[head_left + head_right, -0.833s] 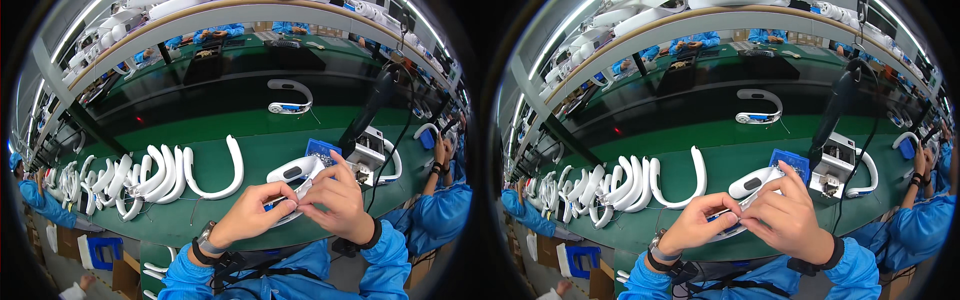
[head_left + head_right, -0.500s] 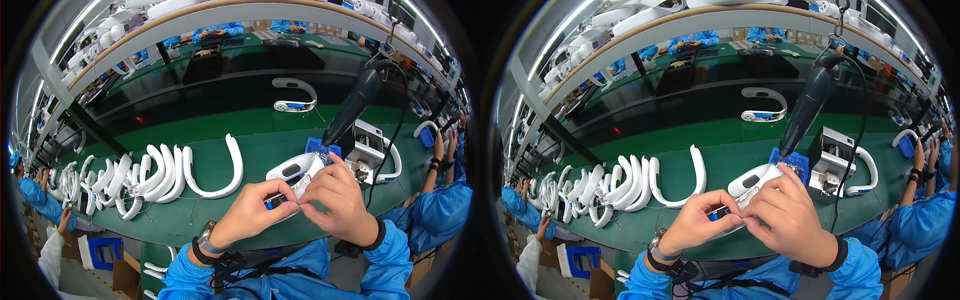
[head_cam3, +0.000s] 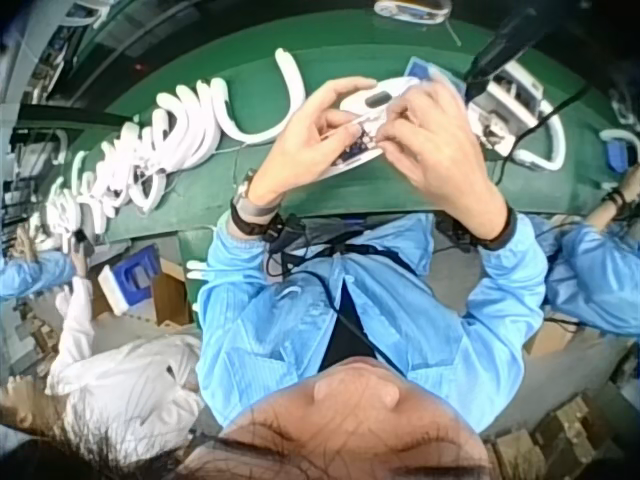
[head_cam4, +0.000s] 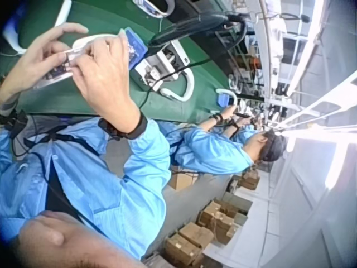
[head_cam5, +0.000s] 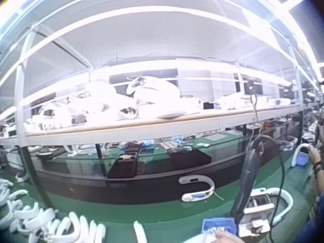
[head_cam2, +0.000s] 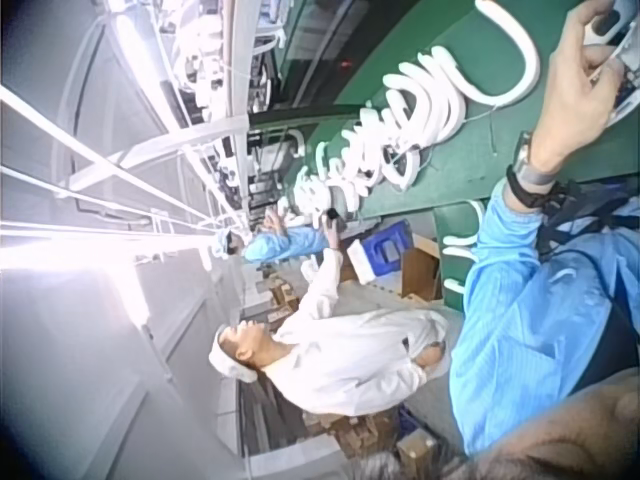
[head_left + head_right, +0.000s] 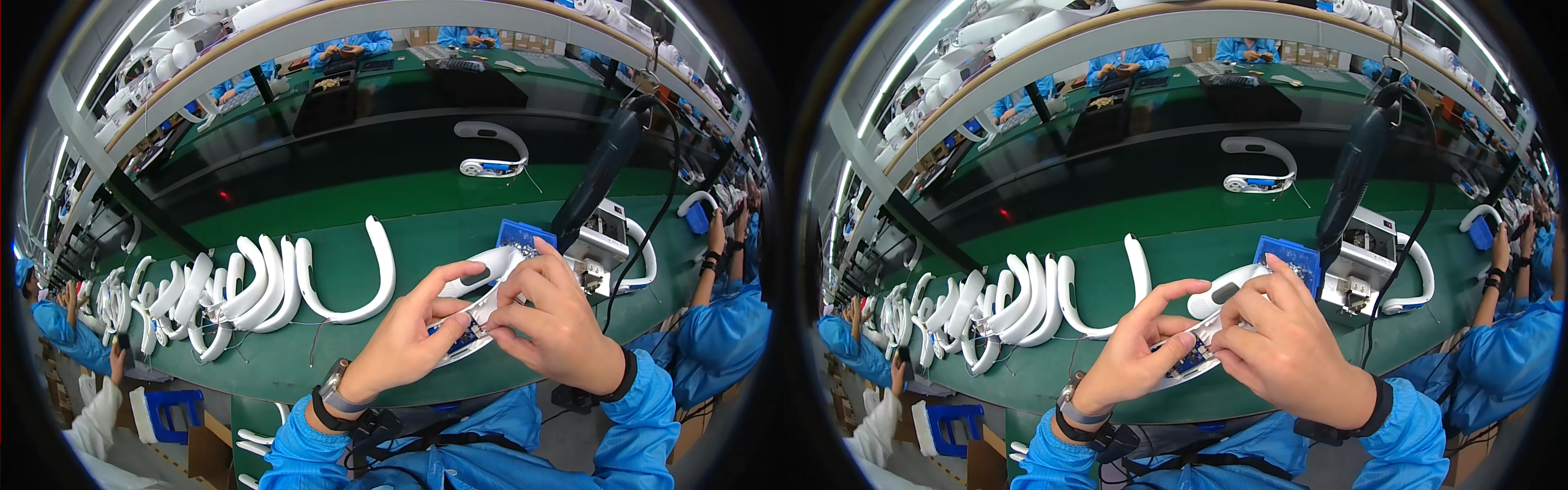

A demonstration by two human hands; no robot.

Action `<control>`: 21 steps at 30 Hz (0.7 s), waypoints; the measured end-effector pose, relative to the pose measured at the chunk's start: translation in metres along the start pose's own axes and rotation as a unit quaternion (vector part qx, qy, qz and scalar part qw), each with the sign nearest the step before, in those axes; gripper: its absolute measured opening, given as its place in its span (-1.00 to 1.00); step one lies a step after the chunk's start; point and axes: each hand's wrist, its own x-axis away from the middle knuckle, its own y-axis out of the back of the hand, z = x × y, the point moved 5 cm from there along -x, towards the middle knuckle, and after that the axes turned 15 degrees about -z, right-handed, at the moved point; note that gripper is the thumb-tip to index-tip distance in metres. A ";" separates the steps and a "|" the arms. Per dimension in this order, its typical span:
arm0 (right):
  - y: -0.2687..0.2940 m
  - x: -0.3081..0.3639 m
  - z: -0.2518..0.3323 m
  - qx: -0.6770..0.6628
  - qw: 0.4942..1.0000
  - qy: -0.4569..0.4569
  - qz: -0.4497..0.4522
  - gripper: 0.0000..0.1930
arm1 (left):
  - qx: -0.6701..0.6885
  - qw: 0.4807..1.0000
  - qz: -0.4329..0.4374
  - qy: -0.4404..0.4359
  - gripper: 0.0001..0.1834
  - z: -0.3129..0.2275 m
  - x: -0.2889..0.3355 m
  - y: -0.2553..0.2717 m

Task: Assembling components into a white plastic housing using an electric screwdriver.

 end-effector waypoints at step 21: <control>-0.011 -0.003 -0.001 0.003 0.999 0.007 0.039 -0.78 | 0.012 1.000 -0.016 -0.023 -0.44 0.002 0.000 -0.001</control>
